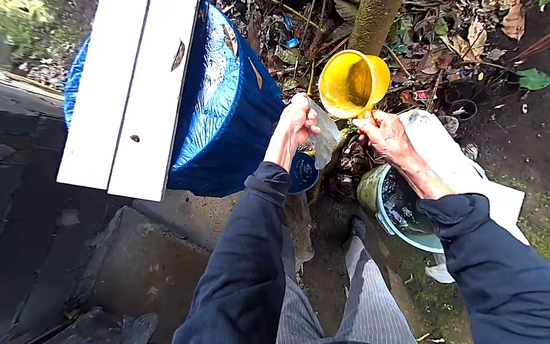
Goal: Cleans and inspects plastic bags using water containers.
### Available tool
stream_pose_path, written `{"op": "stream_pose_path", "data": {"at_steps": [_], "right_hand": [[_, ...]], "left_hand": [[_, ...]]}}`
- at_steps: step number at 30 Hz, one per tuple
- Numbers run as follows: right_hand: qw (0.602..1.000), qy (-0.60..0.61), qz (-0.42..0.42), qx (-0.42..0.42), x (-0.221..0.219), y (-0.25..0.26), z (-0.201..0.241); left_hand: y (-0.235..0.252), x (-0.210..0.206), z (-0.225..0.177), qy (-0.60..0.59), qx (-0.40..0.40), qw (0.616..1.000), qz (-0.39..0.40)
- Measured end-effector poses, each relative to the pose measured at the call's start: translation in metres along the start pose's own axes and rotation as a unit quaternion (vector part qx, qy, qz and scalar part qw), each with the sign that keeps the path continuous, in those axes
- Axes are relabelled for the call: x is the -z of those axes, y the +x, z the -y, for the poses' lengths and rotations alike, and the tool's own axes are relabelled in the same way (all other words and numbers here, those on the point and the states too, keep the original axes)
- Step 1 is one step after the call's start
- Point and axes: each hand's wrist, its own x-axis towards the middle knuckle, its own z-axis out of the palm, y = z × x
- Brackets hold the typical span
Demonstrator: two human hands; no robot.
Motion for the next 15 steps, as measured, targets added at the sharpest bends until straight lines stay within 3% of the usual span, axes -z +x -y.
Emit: {"op": "stream_pose_path", "data": {"at_steps": [5,9,15], "right_hand": [[0.984,-0.17,0.006,0.058,0.014,-0.001,0.033],[0.961,-0.252,-0.012,0.108,0.005,0.062,0.027],[0.927,-0.328,-0.004,0.182,0.008,0.081,0.057]], "left_hand": [[0.015,-0.009,0.004,-0.017,0.006,0.998,-0.055],[0.016,-0.007,0.001,-0.001,-0.014,0.996,-0.084],[0.009,-0.002,-0.004,0.063,-0.042,0.994,-0.077]]}}
